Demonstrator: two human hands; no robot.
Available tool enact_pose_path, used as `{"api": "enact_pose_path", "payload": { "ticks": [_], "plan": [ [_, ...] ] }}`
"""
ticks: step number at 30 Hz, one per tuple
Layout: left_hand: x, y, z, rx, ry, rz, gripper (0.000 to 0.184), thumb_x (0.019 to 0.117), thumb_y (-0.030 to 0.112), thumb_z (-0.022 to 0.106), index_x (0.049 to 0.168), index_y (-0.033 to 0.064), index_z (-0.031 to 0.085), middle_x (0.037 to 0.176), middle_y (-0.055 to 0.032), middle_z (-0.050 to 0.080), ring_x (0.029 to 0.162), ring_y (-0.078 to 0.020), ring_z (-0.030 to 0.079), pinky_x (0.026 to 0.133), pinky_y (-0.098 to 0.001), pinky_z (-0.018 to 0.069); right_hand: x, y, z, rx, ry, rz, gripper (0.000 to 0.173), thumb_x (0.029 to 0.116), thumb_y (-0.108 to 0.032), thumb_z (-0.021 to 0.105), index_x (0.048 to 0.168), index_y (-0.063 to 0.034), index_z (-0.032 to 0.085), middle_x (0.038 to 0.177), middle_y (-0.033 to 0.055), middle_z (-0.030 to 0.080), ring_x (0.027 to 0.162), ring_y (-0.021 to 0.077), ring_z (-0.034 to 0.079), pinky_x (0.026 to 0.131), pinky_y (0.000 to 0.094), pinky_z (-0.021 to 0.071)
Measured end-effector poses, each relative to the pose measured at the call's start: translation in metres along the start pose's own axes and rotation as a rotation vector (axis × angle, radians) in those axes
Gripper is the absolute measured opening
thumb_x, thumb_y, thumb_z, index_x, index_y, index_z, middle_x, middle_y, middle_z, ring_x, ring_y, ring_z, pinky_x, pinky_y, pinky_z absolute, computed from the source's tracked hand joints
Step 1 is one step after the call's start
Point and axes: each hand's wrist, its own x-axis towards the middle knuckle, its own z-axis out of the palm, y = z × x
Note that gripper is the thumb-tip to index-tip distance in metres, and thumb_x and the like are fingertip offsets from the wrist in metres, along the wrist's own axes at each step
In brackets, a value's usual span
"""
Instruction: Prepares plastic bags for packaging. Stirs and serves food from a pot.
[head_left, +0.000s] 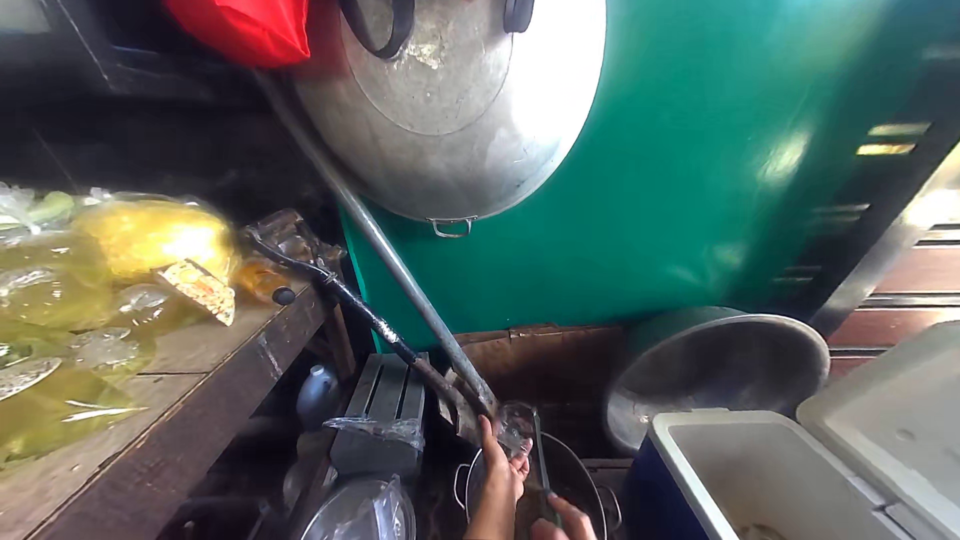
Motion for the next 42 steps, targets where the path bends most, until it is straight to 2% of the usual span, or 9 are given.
{"api": "enact_pose_path", "payload": {
  "ticks": [5, 9, 14, 23, 27, 31, 36, 40, 42],
  "plan": [
    [0.009, 0.014, -0.024, 0.266, -0.057, 0.037, 0.046, 0.107, 0.046, 0.049, 0.146, 0.0209, 0.053, 0.127, -0.0163, 0.059, 0.081, -0.0218, 0.057, 0.067, -0.0345, 0.0458, 0.012, 0.061, 0.033, 0.005, 0.108, 0.233, 0.015, 0.0924, -0.011, 0.07, 0.102, -0.0009, 0.075, 0.118, 0.0269, 0.067, 0.109, 0.038, 0.068, 0.09, 0.048, 0.0587],
    [0.008, 0.022, -0.042, 0.519, -0.125, 0.19, 0.033, 0.1098, 0.024, 0.05, 0.138, 0.0107, 0.061, 0.133, -0.0154, 0.061, 0.086, -0.0211, 0.064, 0.07, -0.034, 0.0521, -0.004, 0.107, 0.073, 0.025, -0.038, 0.363, 0.018, 0.0934, -0.012, 0.068, 0.105, 0.0008, 0.075, 0.121, 0.0281, 0.066, 0.112, 0.0414, 0.067, 0.093, 0.0525, 0.0568],
    [0.009, 0.034, -0.061, 0.619, -0.151, 0.217, 0.034, 0.1105, 0.024, 0.048, 0.138, 0.0099, 0.062, 0.131, -0.0149, 0.063, 0.08, -0.0192, 0.067, 0.068, -0.0341, 0.0557, -0.028, 0.128, 0.11, 0.067, -0.24, 0.443, 0.026, 0.0982, -0.019, 0.065, 0.114, -0.0001, 0.074, 0.127, 0.0275, 0.065, 0.12, 0.0421, 0.064, 0.102, 0.0534, 0.0524],
    [0.009, 0.038, -0.079, 0.713, -0.109, 0.168, 0.036, 0.1108, 0.031, 0.047, 0.14, 0.0147, 0.062, 0.125, -0.0153, 0.064, 0.068, -0.0173, 0.062, 0.057, -0.0308, 0.0506, -0.009, 0.135, 0.098, 0.397, 0.202, 1.094, 0.031, 0.1025, -0.025, 0.062, 0.118, 0.0014, 0.068, 0.097, 0.0203, 0.072, 0.082, 0.03, 0.072, 0.079, 0.0514, 0.0592],
    [0.012, 0.031, -0.078, 0.676, -0.085, 0.122, 0.035, 0.1103, 0.031, 0.048, 0.139, 0.0164, 0.062, 0.119, -0.0149, 0.064, 0.063, -0.0162, 0.057, 0.054, -0.0287, 0.0455, 0.039, 0.119, 0.045, 0.248, 0.133, 1.035, 0.028, 0.1015, -0.029, 0.063, 0.113, -0.0054, 0.072, 0.087, 0.0137, 0.074, 0.075, 0.0274, 0.072, 0.075, 0.0507, 0.0585],
    [0.01, 0.023, -0.073, 0.594, -0.08, 0.105, 0.037, 0.1105, 0.032, 0.047, 0.138, 0.0115, 0.061, 0.127, -0.0182, 0.062, 0.084, -0.0246, 0.064, 0.069, -0.0373, 0.0519, 0.091, 0.089, -0.005, 0.128, 0.107, 0.869, 0.026, 0.1011, -0.029, 0.062, 0.107, -0.0075, 0.073, 0.083, 0.0096, 0.073, 0.072, 0.0233, 0.072, 0.072, 0.0478, 0.0583],
    [0.009, 0.014, -0.059, 0.534, -0.021, 0.078, 0.043, 0.1084, 0.043, 0.049, 0.138, 0.0133, 0.059, 0.091, -0.0133, 0.061, 0.057, -0.0164, 0.048, 0.052, -0.0301, 0.0407, 0.128, 0.038, -0.042, 0.038, 0.169, 0.623, 0.022, 0.0971, -0.03, 0.061, 0.098, -0.0116, 0.073, 0.074, 0.0024, 0.07, 0.062, 0.0155, 0.067, 0.062, 0.04, 0.056],
    [-0.001, 0.007, -0.041, 0.371, -0.12, 0.061, 0.065, 0.1073, 0.062, 0.026, 0.154, 0.0199, 0.045, 0.156, -0.0196, 0.041, 0.113, -0.0362, 0.058, 0.087, -0.0493, 0.0488, 0.117, 0.01, -0.031, -0.107, 0.303, 0.263, 0.021, 0.0896, -0.024, 0.064, 0.092, -0.0057, 0.076, 0.081, 0.0106, 0.07, 0.072, 0.0247, 0.07, 0.065, 0.0457, 0.0578],
    [-0.005, 0.002, -0.03, 0.298, -0.13, 0.092, 0.07, 0.1063, 0.065, 0.02, 0.159, 0.0209, 0.037, 0.163, -0.0185, 0.03, 0.122, -0.0392, 0.055, 0.092, -0.0527, 0.0478, 0.096, -0.007, -0.024, -0.156, 0.284, 0.123, 0.018, 0.0874, -0.018, 0.068, 0.092, -0.0034, 0.077, 0.083, 0.0149, 0.07, 0.073, 0.03, 0.071, 0.062, 0.0477, 0.0585]
  ]
}}
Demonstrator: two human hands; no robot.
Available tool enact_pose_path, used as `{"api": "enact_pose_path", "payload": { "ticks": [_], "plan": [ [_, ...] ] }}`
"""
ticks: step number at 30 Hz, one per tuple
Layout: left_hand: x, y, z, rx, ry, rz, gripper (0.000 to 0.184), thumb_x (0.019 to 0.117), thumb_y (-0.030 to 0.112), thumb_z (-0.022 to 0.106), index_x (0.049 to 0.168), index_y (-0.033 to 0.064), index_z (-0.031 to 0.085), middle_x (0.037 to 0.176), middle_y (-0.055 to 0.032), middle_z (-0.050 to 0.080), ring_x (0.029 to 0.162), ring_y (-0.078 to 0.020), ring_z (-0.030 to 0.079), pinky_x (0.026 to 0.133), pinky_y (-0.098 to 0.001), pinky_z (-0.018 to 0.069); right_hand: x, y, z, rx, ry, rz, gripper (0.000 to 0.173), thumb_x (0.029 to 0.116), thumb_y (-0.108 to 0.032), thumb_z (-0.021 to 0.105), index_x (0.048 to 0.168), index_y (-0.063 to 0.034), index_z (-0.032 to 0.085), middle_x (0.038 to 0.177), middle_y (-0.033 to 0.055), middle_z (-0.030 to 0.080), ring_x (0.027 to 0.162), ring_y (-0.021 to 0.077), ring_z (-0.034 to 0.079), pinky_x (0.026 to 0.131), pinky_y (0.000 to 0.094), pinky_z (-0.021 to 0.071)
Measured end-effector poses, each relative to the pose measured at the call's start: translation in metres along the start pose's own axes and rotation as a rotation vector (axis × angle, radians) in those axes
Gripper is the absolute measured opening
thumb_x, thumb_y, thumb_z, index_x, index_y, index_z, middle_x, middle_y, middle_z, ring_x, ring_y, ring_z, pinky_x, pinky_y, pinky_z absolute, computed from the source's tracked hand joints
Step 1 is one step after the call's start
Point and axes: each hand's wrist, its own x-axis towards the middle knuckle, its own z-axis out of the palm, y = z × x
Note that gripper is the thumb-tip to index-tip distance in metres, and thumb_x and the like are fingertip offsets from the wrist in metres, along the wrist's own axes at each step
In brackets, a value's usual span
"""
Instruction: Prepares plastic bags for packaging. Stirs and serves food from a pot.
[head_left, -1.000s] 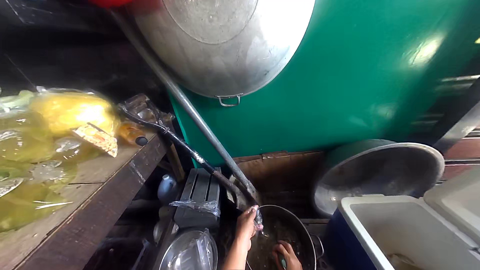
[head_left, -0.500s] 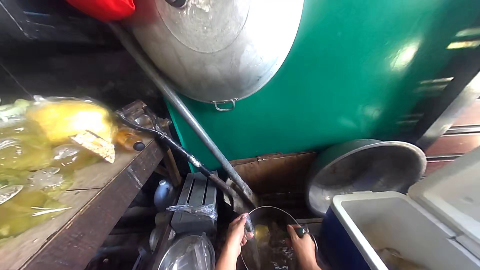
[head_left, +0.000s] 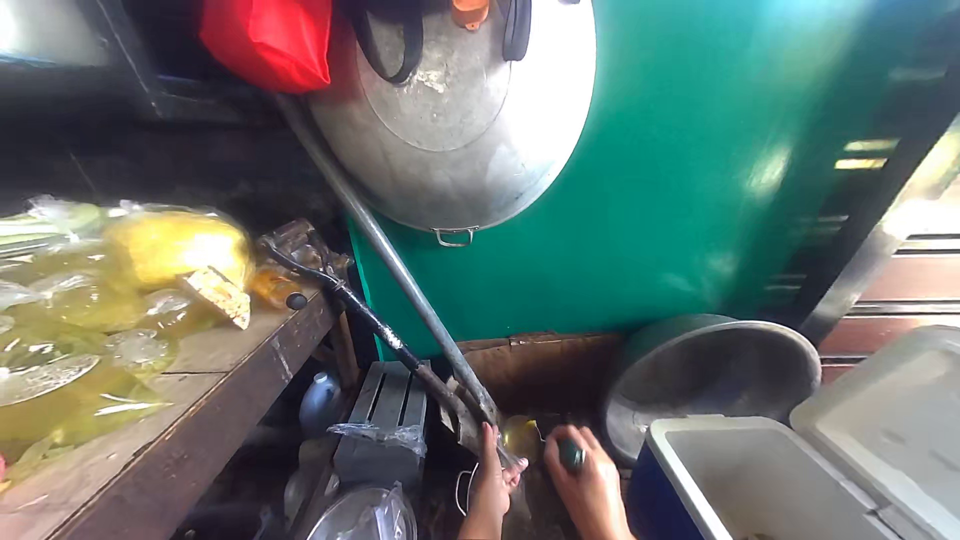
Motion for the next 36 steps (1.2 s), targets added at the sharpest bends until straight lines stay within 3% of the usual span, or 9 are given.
{"api": "enact_pose_path", "payload": {
  "ticks": [3, 6, 8, 10, 14, 18, 25, 30, 36],
  "plan": [
    [0.0, 0.0, 0.014, -0.15, 0.032, -0.021, 0.071, 0.1069, 0.063, 0.026, 0.161, 0.017, 0.031, 0.163, -0.0212, 0.031, 0.129, -0.0399, 0.051, 0.1, -0.0537, 0.0461, -0.041, -0.006, -0.007, 0.008, -0.132, -0.165, 0.012, 0.0874, -0.012, 0.072, 0.094, -0.0024, 0.076, 0.093, 0.0189, 0.071, 0.075, 0.0304, 0.073, 0.059, 0.0446, 0.0607],
    [0.012, -0.002, 0.02, -0.187, 0.078, -0.085, 0.062, 0.1077, 0.056, 0.036, 0.158, 0.0192, 0.034, 0.141, -0.0236, 0.05, 0.098, -0.0295, 0.057, 0.083, -0.0422, 0.0467, -0.069, 0.015, -0.004, 0.006, -0.151, -0.312, 0.01, 0.0886, -0.012, 0.074, 0.096, -0.0051, 0.075, 0.1, 0.0219, 0.071, 0.082, 0.0295, 0.074, 0.064, 0.0383, 0.062],
    [0.019, -0.004, 0.021, -0.166, 0.068, -0.049, 0.051, 0.1106, 0.042, 0.041, 0.157, 0.0223, 0.037, 0.139, -0.0193, 0.052, 0.088, -0.0245, 0.057, 0.075, -0.0374, 0.0474, -0.075, 0.027, -0.002, 0.023, -0.122, -0.266, 0.009, 0.088, -0.01, 0.074, 0.096, -0.0059, 0.075, 0.104, 0.0232, 0.07, 0.089, 0.0306, 0.073, 0.071, 0.0374, 0.0621],
    [0.017, -0.004, 0.019, -0.09, 0.032, 0.023, 0.046, 0.1121, 0.029, 0.042, 0.156, 0.0158, 0.039, 0.149, -0.0184, 0.046, 0.094, -0.0234, 0.059, 0.077, -0.0362, 0.0496, -0.076, 0.038, 0.005, 0.05, -0.062, -0.13, 0.01, 0.0858, -0.006, 0.072, 0.094, -0.0019, 0.076, 0.106, 0.0244, 0.069, 0.095, 0.0325, 0.072, 0.078, 0.0391, 0.0619],
    [0.015, 0.0, 0.008, 0.208, 0.032, 0.226, 0.037, 0.1108, 0.026, 0.047, 0.136, 0.004, 0.063, 0.133, -0.0201, 0.062, 0.093, -0.027, 0.068, 0.078, -0.0417, 0.0563, -0.09, 0.08, 0.044, 0.038, -0.029, 0.121, 0.013, 0.0885, -0.009, 0.07, 0.096, -0.0007, 0.076, 0.104, 0.0213, 0.069, 0.094, 0.0325, 0.07, 0.078, 0.0453, 0.06],
    [0.018, 0.012, -0.01, 0.398, -0.07, 0.354, 0.033, 0.1082, 0.026, 0.053, 0.131, 0.0068, 0.068, 0.139, -0.0207, 0.058, 0.098, -0.0266, 0.07, 0.08, -0.0414, 0.0613, -0.129, 0.107, 0.071, 0.073, -0.281, 0.203, 0.015, 0.0912, -0.011, 0.07, 0.1, 0.0006, 0.076, 0.111, 0.0254, 0.068, 0.099, 0.0371, 0.07, 0.081, 0.05, 0.0606],
    [0.005, 0.03, -0.031, 0.636, -0.082, 0.401, 0.031, 0.1085, 0.026, 0.051, 0.129, 0.0138, 0.071, 0.138, -0.0139, 0.061, 0.08, -0.0149, 0.072, 0.073, -0.0328, 0.062, -0.176, 0.115, 0.087, 0.09, -0.686, 0.168, 0.02, 0.0963, -0.015, 0.066, 0.108, -0.0006, 0.074, 0.119, 0.026, 0.067, 0.098, 0.0391, 0.072, 0.081, 0.0518, 0.0608],
    [-0.008, 0.038, -0.032, 0.892, -0.062, 0.44, 0.032, 0.1089, 0.028, 0.05, 0.131, 0.0185, 0.071, 0.149, -0.0131, 0.054, 0.086, -0.0148, 0.072, 0.076, -0.0317, 0.061, -0.18, 0.12, 0.094, 0.175, -0.399, 0.55, 0.023, 0.095, -0.016, 0.067, 0.104, 0.0035, 0.075, 0.101, 0.0241, 0.071, 0.096, 0.0376, 0.07, 0.088, 0.0544, 0.0553],
    [-0.013, 0.042, -0.034, 1.063, -0.065, 0.435, 0.033, 0.1093, 0.03, 0.048, 0.133, 0.0217, 0.07, 0.147, -0.0082, 0.057, 0.09, -0.0157, 0.073, 0.078, -0.0335, 0.0606, -0.166, 0.125, 0.074, 0.392, -0.196, 1.003, 0.025, 0.103, -0.019, 0.061, 0.115, 0.0029, 0.067, 0.092, 0.0177, 0.072, 0.073, 0.0244, 0.072, 0.071, 0.044, 0.0622]
  ]
}}
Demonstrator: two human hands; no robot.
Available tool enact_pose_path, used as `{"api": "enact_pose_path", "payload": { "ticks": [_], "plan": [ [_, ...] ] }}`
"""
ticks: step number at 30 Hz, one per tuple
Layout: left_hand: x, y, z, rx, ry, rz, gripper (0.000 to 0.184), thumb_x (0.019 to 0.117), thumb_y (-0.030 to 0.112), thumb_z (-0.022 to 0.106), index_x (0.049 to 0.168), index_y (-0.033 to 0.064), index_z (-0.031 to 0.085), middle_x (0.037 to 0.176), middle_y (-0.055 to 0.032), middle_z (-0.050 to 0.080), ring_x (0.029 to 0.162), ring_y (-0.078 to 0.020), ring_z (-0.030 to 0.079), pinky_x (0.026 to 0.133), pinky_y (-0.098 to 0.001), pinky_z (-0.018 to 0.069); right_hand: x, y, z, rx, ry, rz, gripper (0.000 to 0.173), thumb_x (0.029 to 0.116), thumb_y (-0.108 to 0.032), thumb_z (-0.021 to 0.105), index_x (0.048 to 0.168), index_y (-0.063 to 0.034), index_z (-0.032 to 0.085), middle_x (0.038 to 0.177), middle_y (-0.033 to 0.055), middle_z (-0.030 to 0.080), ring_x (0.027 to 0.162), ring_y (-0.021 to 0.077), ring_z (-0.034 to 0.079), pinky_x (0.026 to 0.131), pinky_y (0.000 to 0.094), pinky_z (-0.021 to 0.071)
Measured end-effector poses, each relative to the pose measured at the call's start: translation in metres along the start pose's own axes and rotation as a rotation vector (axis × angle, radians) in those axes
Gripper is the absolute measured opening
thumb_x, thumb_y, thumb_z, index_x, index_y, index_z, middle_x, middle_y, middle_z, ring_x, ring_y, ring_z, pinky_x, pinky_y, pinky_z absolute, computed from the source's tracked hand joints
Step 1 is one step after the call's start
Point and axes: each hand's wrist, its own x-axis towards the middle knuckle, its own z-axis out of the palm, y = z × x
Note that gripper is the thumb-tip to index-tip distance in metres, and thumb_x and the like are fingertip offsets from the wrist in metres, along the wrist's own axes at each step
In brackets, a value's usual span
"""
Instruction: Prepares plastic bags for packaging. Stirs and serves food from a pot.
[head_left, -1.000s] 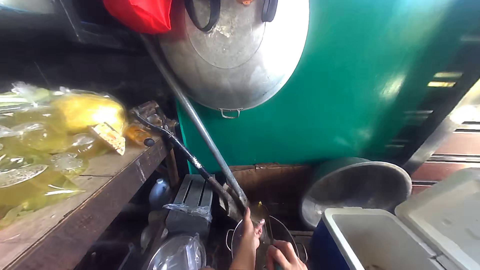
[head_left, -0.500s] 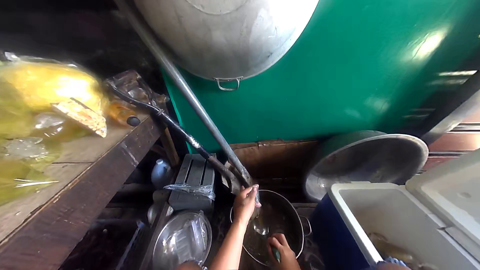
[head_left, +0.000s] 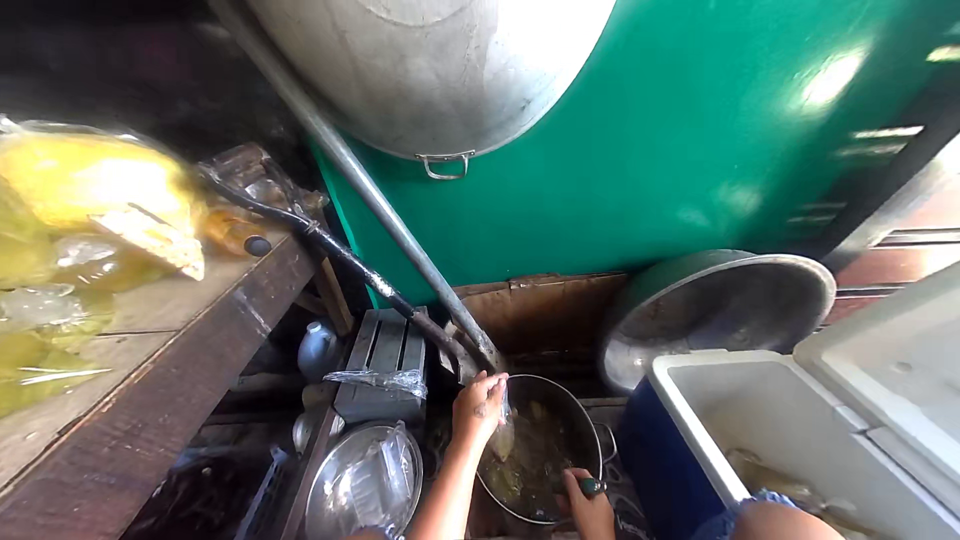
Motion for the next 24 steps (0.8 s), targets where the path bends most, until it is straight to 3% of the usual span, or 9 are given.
{"api": "enact_pose_path", "payload": {
  "ticks": [2, 6, 11, 14, 20, 22, 24],
  "plan": [
    [-0.002, 0.003, -0.004, 0.046, -0.027, 0.019, 0.033, 0.1095, 0.03, 0.047, 0.133, 0.0211, 0.07, 0.141, -0.0061, 0.062, 0.097, -0.0161, 0.073, 0.084, -0.0357, 0.0601, 0.0, -0.015, -0.008, 0.045, 0.02, 0.013, 0.024, 0.1028, -0.018, 0.062, 0.113, 0.0022, 0.068, 0.09, 0.016, 0.073, 0.069, 0.0222, 0.072, 0.068, 0.0412, 0.0626],
    [-0.004, 0.004, -0.005, 0.028, -0.049, -0.012, 0.034, 0.1105, 0.033, 0.045, 0.13, 0.0197, 0.071, 0.113, -0.0053, 0.073, 0.08, -0.0156, 0.072, 0.078, -0.0372, 0.0596, 0.009, -0.056, -0.025, -0.039, 0.036, -0.052, 0.022, 0.1016, -0.02, 0.062, 0.11, -0.002, 0.07, 0.087, 0.0134, 0.073, 0.069, 0.0226, 0.072, 0.067, 0.0432, 0.0625],
    [0.0, -0.014, 0.009, -0.25, -0.029, -0.077, 0.034, 0.1106, 0.031, 0.047, 0.127, 0.0131, 0.07, 0.119, -0.0113, 0.07, 0.08, -0.0201, 0.072, 0.074, -0.0397, 0.0612, 0.024, -0.134, -0.049, -0.248, 0.019, -0.169, 0.023, 0.1008, -0.026, 0.062, 0.109, -0.007, 0.072, 0.083, 0.0082, 0.073, 0.069, 0.0201, 0.071, 0.068, 0.0424, 0.0604],
    [0.003, -0.023, 0.02, -0.449, -0.011, -0.173, 0.036, 0.1107, 0.031, 0.047, 0.131, 0.009, 0.067, 0.128, -0.0178, 0.066, 0.093, -0.0282, 0.072, 0.079, -0.046, 0.0607, 0.025, -0.186, -0.06, -0.302, 0.016, -0.224, 0.024, 0.1012, -0.027, 0.06, 0.108, -0.0076, 0.073, 0.082, 0.0074, 0.073, 0.067, 0.0187, 0.07, 0.067, 0.0417, 0.0593],
    [0.002, -0.021, 0.042, -0.636, 0.081, -0.349, 0.042, 0.1108, 0.038, 0.044, 0.134, 0.0083, 0.063, 0.107, -0.0174, 0.065, 0.066, -0.0203, 0.06, 0.059, -0.0338, 0.0504, 0.011, -0.258, -0.06, -0.23, 0.066, -0.319, 0.019, 0.1007, -0.026, 0.062, 0.102, -0.0096, 0.072, 0.074, 0.0032, 0.071, 0.059, 0.0148, 0.068, 0.06, 0.0359, 0.0588],
    [0.002, -0.018, 0.048, -0.736, 0.101, -0.373, 0.045, 0.1108, 0.041, 0.043, 0.135, 0.0069, 0.061, 0.099, -0.0169, 0.064, 0.062, -0.0192, 0.057, 0.056, -0.033, 0.0485, 0.003, -0.272, -0.053, -0.179, 0.071, -0.333, 0.018, 0.1009, -0.025, 0.063, 0.102, -0.0097, 0.072, 0.073, 0.0027, 0.071, 0.058, 0.0139, 0.069, 0.058, 0.0337, 0.0595],
    [-0.001, -0.007, 0.049, -0.818, 0.117, -0.405, 0.047, 0.1113, 0.041, 0.041, 0.139, 0.0074, 0.058, 0.1, -0.0176, 0.063, 0.062, -0.0198, 0.056, 0.057, -0.0336, 0.0481, -0.002, -0.279, -0.044, -0.132, 0.083, -0.358, 0.016, 0.1003, -0.024, 0.065, 0.102, -0.0092, 0.071, 0.071, 0.0025, 0.071, 0.057, 0.0134, 0.068, 0.057, 0.0326, 0.06]
  ]
}}
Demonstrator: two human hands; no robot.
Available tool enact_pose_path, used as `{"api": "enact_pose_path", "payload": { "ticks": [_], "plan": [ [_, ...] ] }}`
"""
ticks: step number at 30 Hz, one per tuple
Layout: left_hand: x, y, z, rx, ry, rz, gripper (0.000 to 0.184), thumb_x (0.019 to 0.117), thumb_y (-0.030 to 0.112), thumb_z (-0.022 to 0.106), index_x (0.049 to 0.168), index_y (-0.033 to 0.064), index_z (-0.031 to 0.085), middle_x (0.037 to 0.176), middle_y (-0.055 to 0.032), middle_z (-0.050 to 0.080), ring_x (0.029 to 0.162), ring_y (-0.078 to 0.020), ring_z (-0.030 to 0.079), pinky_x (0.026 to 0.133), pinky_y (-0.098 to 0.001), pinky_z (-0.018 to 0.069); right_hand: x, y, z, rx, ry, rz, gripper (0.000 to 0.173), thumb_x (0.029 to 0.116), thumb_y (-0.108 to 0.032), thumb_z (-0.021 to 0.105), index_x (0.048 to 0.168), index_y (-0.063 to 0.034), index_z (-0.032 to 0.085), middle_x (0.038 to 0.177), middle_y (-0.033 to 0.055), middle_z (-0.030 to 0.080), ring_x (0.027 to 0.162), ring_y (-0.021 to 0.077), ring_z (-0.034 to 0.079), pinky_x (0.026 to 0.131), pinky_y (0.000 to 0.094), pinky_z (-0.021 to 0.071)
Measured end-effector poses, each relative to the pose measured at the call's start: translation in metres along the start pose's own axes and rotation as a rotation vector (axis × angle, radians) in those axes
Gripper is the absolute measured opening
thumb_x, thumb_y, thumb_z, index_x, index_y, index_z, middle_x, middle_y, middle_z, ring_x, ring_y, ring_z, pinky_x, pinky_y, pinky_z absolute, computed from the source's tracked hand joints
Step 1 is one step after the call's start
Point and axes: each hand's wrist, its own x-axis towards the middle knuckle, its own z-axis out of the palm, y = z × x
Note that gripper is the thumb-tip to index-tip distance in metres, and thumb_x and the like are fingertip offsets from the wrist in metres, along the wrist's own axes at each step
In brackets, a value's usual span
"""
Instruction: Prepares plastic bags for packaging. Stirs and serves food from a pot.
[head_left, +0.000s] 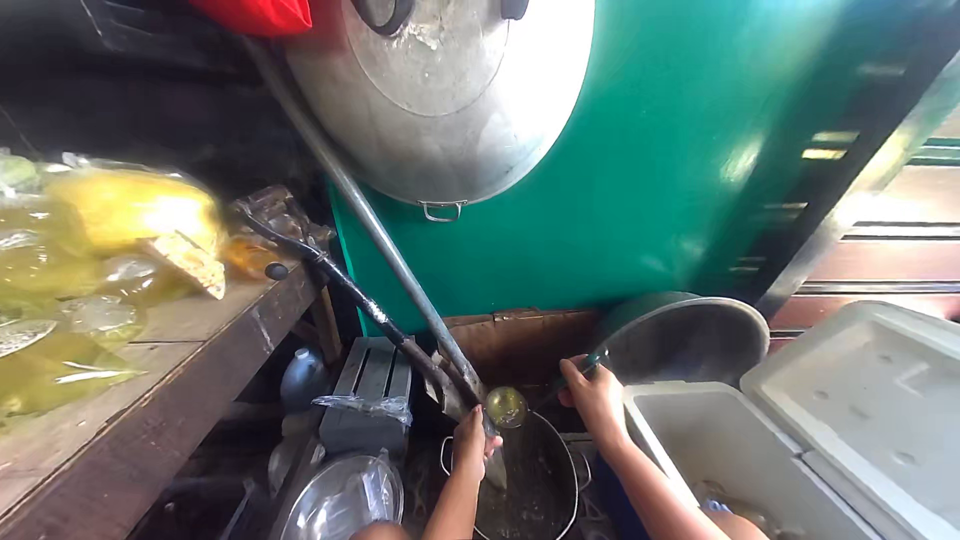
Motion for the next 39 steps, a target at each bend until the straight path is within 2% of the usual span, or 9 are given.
{"api": "enact_pose_path", "payload": {
  "ticks": [4, 9, 12, 15, 19, 21, 25, 31, 39],
  "plan": [
    [-0.011, 0.011, 0.013, -0.167, 0.067, -0.015, 0.054, 0.1112, 0.045, 0.038, 0.142, 0.0031, 0.053, 0.105, -0.0216, 0.064, 0.068, -0.0221, 0.06, 0.062, -0.0345, 0.0514, -0.015, 0.005, 0.021, -0.015, 0.027, -0.131, 0.019, 0.0968, -0.026, 0.066, 0.101, -0.0082, 0.073, 0.082, 0.0046, 0.07, 0.062, 0.0145, 0.069, 0.061, 0.0351, 0.0612],
    [-0.01, 0.011, 0.023, -0.256, 0.106, -0.004, 0.056, 0.1127, 0.042, 0.033, 0.151, 0.0038, 0.043, 0.134, -0.0285, 0.055, 0.097, -0.0332, 0.064, 0.083, -0.0453, 0.0537, -0.069, 0.035, 0.052, -0.175, 0.145, -0.661, 0.014, 0.0852, -0.019, 0.072, 0.088, -0.0066, 0.077, 0.08, 0.0102, 0.068, 0.069, 0.0204, 0.068, 0.06, 0.0378, 0.0584],
    [-0.006, 0.007, 0.022, -0.194, 0.123, 0.076, 0.05, 0.1145, 0.03, 0.031, 0.157, 0.0039, 0.035, 0.15, -0.0283, 0.045, 0.118, -0.0387, 0.061, 0.095, -0.0518, 0.052, -0.113, 0.059, 0.057, -0.223, 0.01, -0.817, 0.01, 0.0851, -0.016, 0.076, 0.09, -0.0079, 0.078, 0.089, 0.0135, 0.07, 0.069, 0.0218, 0.071, 0.055, 0.0364, 0.0596],
    [0.005, 0.002, 0.023, -0.321, 0.161, 0.025, 0.052, 0.1141, 0.037, 0.03, 0.156, 0.007, 0.038, 0.148, -0.0266, 0.048, 0.113, -0.0365, 0.063, 0.091, -0.0478, 0.0543, -0.132, 0.088, 0.053, -0.234, -0.124, -0.842, 0.011, 0.088, -0.012, 0.076, 0.098, -0.0085, 0.077, 0.108, 0.0205, 0.072, 0.088, 0.0297, 0.075, 0.067, 0.0396, 0.0636],
    [0.016, -0.001, 0.011, -0.265, 0.149, -0.08, 0.053, 0.1121, 0.043, 0.035, 0.152, 0.0087, 0.045, 0.128, -0.0264, 0.06, 0.088, -0.0305, 0.065, 0.076, -0.0408, 0.0542, -0.111, 0.129, 0.052, -0.16, -0.098, -0.814, 0.01, 0.0915, -0.013, 0.074, 0.101, -0.0093, 0.077, 0.122, 0.023, 0.068, 0.102, 0.0268, 0.073, 0.08, 0.0342, 0.0634],
    [0.018, -0.004, 0.004, -0.218, 0.133, -0.099, 0.048, 0.112, 0.038, 0.04, 0.148, 0.0075, 0.048, 0.129, -0.0269, 0.058, 0.091, -0.0327, 0.065, 0.078, -0.0434, 0.0542, -0.096, 0.158, 0.057, -0.19, -0.118, -0.762, 0.011, 0.0945, -0.015, 0.071, 0.103, -0.0111, 0.077, 0.127, 0.0222, 0.067, 0.103, 0.0264, 0.074, 0.081, 0.0342, 0.0634],
    [0.014, -0.002, -0.004, -0.077, 0.099, -0.045, 0.04, 0.1123, 0.034, 0.041, 0.138, 0.0073, 0.057, 0.126, -0.0231, 0.06, 0.085, -0.0294, 0.065, 0.07, -0.0399, 0.0549, -0.086, 0.209, 0.068, -0.29, -0.254, -0.559, 0.013, 0.0926, -0.012, 0.07, 0.102, -0.0083, 0.078, 0.124, 0.0243, 0.068, 0.1, 0.0356, 0.074, 0.078, 0.0457, 0.0631],
    [0.008, 0.005, -0.01, 0.176, 0.042, 0.089, 0.039, 0.1125, 0.031, 0.041, 0.133, 0.0078, 0.064, 0.124, -0.0197, 0.065, 0.079, -0.0263, 0.07, 0.068, -0.0401, 0.058, -0.1, 0.243, 0.08, -0.426, -0.629, -0.246, 0.025, 0.0964, -0.008, 0.064, 0.12, -0.0049, 0.074, 0.144, 0.0282, 0.056, 0.121, 0.0447, 0.064, 0.098, 0.0563, 0.0546],
    [0.007, 0.011, -0.023, 0.363, 0.028, 0.235, 0.037, 0.1118, 0.031, 0.042, 0.129, 0.0126, 0.069, 0.123, -0.0104, 0.069, 0.078, -0.0195, 0.072, 0.069, -0.0387, 0.0607, -0.096, 0.257, 0.108, -0.232, -0.477, 0.039, 0.029, 0.1005, -0.023, 0.065, 0.119, -0.0025, 0.073, 0.113, 0.0182, 0.075, 0.11, 0.0346, 0.07, 0.1, 0.0557, 0.0514]
  ]
}}
